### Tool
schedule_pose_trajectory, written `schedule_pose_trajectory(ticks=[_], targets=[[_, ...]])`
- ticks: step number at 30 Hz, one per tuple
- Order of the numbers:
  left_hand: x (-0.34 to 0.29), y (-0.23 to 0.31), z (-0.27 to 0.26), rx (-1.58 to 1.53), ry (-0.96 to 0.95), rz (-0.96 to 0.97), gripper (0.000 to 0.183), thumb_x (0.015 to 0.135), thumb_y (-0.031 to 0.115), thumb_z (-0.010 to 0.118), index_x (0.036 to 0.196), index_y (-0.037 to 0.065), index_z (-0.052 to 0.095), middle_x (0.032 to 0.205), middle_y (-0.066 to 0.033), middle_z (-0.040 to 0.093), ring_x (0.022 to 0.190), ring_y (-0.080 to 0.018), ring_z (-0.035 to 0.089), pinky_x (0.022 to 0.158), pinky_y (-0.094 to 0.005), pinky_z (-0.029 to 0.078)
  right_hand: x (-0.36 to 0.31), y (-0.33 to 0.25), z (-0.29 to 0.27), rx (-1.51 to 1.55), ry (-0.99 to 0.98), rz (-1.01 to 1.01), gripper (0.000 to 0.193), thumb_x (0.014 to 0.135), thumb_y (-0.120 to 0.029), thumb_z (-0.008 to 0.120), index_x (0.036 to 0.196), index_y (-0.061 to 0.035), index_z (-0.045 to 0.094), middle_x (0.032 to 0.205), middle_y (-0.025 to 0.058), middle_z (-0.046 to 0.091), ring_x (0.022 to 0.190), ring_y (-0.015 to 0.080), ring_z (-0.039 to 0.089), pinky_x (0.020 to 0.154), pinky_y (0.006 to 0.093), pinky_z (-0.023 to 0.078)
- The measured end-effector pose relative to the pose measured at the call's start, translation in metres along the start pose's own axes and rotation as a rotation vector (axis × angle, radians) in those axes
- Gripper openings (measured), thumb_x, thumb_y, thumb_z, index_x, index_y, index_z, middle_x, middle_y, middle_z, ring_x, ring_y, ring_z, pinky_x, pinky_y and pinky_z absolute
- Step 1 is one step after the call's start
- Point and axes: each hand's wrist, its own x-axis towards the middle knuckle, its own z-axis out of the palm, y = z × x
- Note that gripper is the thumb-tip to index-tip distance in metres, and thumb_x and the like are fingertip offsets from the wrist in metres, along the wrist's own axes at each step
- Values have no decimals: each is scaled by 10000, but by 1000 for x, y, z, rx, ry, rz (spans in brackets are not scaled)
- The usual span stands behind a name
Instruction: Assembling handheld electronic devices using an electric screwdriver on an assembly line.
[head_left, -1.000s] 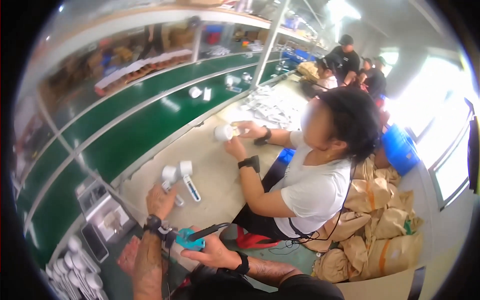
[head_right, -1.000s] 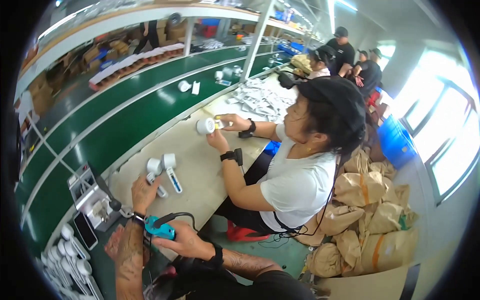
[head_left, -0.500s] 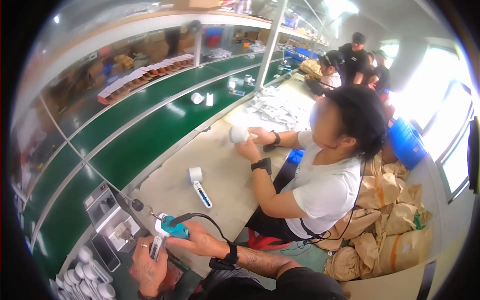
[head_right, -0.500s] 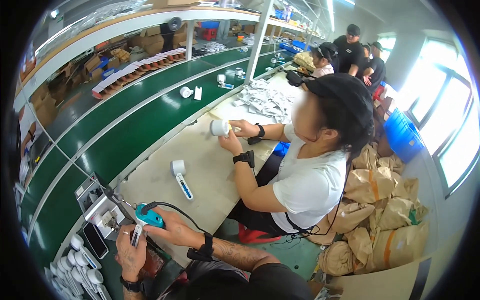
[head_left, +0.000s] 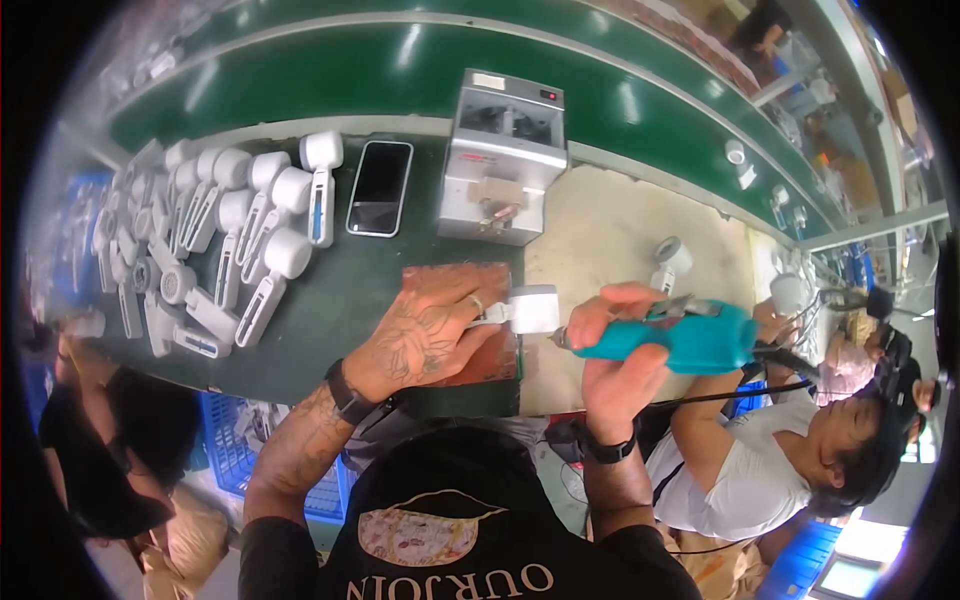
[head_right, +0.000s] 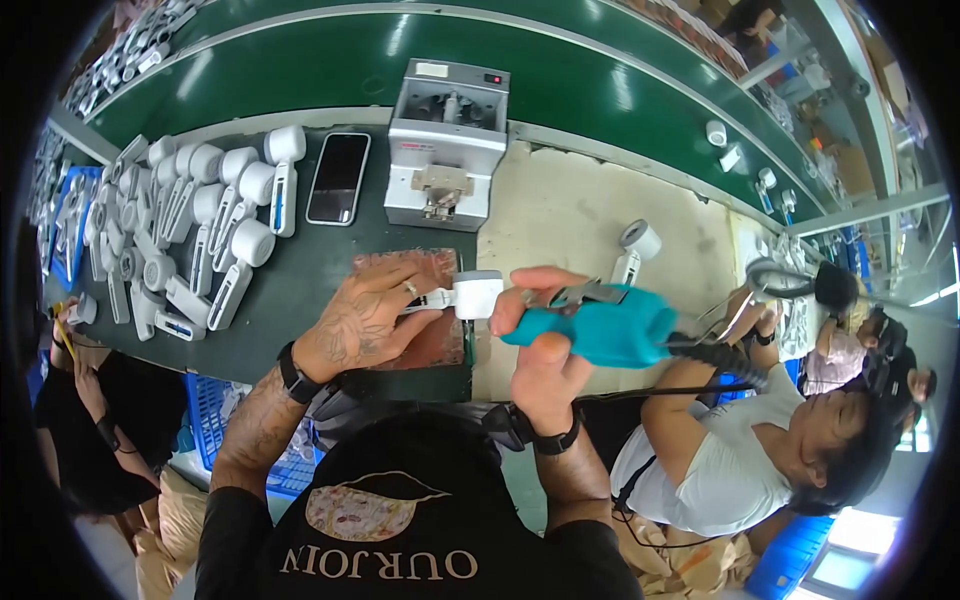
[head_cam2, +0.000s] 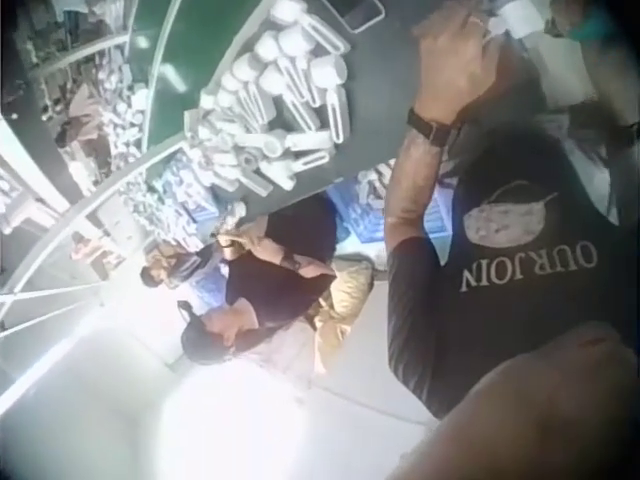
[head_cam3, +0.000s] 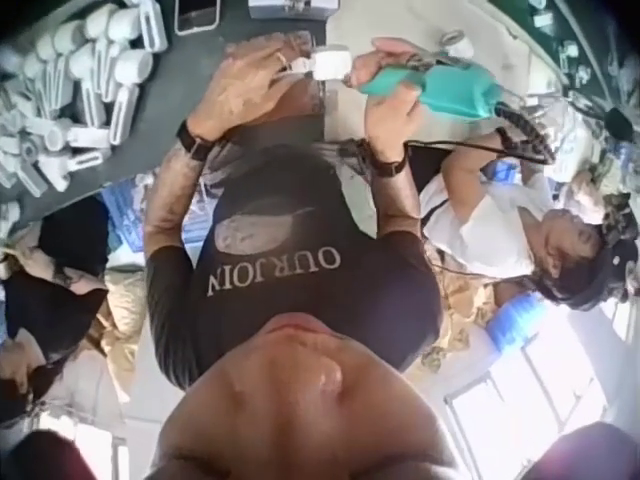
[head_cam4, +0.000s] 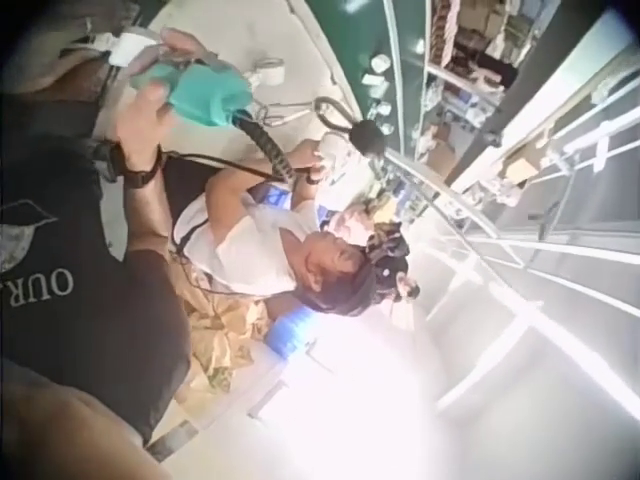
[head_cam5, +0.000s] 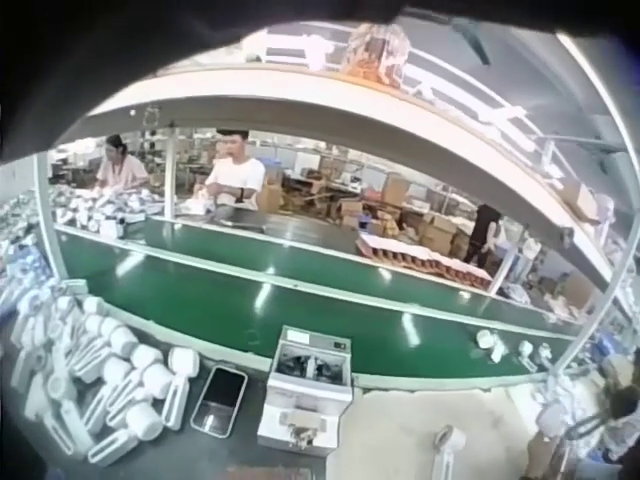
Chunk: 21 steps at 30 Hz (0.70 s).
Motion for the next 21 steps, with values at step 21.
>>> schedule_pose_trajectory(ticks=[21], targets=[[-14, -15, 19, -75, 76, 54, 430, 814, 186, 768, 1191, 29, 635, 1318, -156, 596, 1199, -370, 584, 1034, -456, 490, 22, 21, 41, -20, -137, 4, 782, 863, -708, 611, 1086, 35, 513, 656, 81, 537, 568, 206, 542, 560, 350, 465]])
